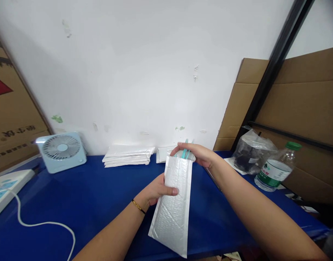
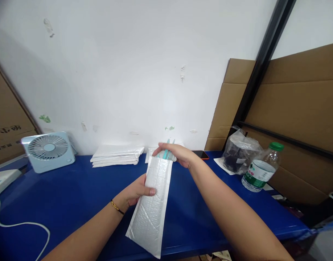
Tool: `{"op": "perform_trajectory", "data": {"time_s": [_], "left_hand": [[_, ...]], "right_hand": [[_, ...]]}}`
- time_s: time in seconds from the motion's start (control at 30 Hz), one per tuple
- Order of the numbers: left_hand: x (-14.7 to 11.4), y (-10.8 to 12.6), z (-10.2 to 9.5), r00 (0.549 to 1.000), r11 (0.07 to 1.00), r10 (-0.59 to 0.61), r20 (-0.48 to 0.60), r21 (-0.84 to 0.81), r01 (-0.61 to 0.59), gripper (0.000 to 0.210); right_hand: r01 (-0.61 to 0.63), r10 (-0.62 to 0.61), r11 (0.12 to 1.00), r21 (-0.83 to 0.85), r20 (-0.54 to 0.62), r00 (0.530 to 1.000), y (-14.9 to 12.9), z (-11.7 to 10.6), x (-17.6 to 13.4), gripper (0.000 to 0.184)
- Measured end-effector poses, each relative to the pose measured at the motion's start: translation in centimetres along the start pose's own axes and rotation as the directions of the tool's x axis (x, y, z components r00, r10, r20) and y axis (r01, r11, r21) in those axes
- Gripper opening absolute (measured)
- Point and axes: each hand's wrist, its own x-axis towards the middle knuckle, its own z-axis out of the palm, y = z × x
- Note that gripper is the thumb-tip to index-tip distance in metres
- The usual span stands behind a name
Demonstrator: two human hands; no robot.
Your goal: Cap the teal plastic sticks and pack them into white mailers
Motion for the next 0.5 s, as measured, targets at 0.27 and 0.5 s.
{"op": "perform_trajectory", "data": {"time_s": [0.27,0.5], "left_hand": [[0.0,-0.2,0.0,1.000,1.000,0.022,0.005,-0.003,-0.022,0.058],[-0.1,0.0,-0.1,1.000,1.000,0.017,0.005,-0.006,-0.017,0.059]], "right_hand": [[0.141,-0.206,0.967,-0.212,-0.326,0.922,0.5,-0.5,0.8,0.042],[0.131,-0.193,0.960,-0.248,-0.245,0.950,0.5,-0.3,0.7,0.040]]}}
